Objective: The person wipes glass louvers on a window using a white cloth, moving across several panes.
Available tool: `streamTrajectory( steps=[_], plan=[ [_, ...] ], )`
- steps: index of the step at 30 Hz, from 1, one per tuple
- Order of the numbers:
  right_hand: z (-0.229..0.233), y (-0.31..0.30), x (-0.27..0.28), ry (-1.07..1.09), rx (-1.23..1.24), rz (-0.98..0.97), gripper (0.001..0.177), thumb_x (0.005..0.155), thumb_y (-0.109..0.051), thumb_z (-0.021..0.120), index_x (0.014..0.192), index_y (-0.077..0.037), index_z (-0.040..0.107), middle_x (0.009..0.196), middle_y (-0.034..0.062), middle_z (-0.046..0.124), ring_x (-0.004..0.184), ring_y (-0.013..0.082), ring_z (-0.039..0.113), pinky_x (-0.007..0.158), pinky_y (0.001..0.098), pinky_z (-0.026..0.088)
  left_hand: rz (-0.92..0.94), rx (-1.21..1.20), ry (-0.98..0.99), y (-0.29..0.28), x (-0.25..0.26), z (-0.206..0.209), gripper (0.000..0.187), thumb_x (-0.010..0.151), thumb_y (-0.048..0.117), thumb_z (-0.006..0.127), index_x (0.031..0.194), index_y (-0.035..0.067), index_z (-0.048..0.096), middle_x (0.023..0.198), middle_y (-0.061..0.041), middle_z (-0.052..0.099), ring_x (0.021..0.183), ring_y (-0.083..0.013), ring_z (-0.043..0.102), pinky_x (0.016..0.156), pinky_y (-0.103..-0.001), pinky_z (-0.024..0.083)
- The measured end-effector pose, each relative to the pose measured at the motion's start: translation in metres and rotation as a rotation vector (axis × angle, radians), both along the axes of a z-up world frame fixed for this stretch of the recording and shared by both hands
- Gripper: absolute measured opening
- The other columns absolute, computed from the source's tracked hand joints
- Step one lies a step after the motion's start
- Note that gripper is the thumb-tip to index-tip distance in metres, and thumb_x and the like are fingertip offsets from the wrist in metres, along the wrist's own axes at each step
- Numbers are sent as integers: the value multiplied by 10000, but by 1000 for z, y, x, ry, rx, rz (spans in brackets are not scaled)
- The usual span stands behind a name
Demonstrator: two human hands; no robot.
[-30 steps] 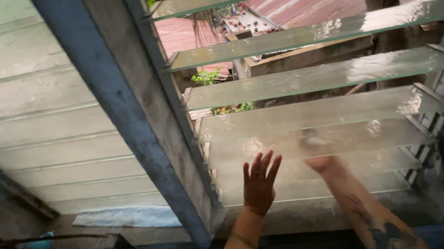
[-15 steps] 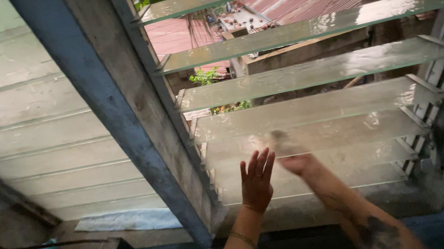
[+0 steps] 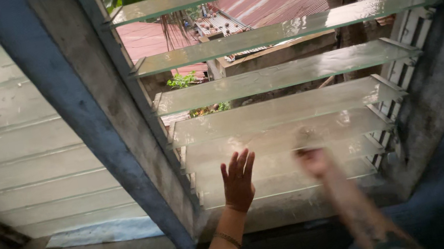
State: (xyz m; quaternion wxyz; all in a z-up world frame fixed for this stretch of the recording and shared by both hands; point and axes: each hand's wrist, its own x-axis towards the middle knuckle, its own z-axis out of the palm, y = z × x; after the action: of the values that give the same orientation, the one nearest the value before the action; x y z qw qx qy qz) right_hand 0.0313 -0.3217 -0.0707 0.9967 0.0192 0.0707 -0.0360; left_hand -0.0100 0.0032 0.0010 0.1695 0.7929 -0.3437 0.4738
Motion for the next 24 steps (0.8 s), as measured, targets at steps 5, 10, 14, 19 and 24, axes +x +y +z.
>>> streamTrajectory(
  steps=[5, 10, 14, 19, 24],
  plan=[
    [-1, 61, 4, 120, -131, 121, 129, 927, -160, 687, 1021, -76, 711, 938, 90, 725, 813, 213, 690, 763, 358, 617, -26, -8, -3, -2, -2, 4, 825, 800, -95, 512, 1576, 166, 418, 1627, -26, 414, 1530, -238, 331, 1273, -513, 35],
    [18, -57, -67, 53, -90, -144, 157, 982, -176, 695, 1066, -53, 745, 898, 87, 739, 769, 198, 689, 723, 348, 606, -46, 22, 31, -1, -1, 3, 841, 765, -72, 525, 1572, 136, 404, 1618, -59, 402, 1508, -287, 324, 1250, -542, 27],
    [37, -107, -108, 101, -69, -296, 125, 982, -191, 674, 987, -72, 711, 881, 65, 742, 812, 198, 713, 765, 359, 600, -25, -7, -1, -3, 3, 1, 824, 799, -81, 524, 1576, 168, 412, 1627, -29, 413, 1526, -257, 331, 1268, -524, 29],
    [25, -42, -65, 62, -13, -225, 150, 969, -213, 713, 930, -69, 700, 822, 81, 697, 767, 195, 670, 732, 380, 627, -26, -17, -21, -5, 6, -3, 838, 786, -100, 514, 1570, 180, 419, 1626, -19, 411, 1532, -247, 330, 1270, -525, 23],
    [21, 15, -57, 179, -32, -18, 220, 969, -144, 652, 1097, 24, 713, 959, 182, 737, 796, 243, 676, 735, 343, 629, 0, 11, -31, -7, 6, -5, 882, 760, -115, 526, 1584, 169, 387, 1629, -39, 382, 1532, -262, 298, 1270, -523, 25]
  ],
)
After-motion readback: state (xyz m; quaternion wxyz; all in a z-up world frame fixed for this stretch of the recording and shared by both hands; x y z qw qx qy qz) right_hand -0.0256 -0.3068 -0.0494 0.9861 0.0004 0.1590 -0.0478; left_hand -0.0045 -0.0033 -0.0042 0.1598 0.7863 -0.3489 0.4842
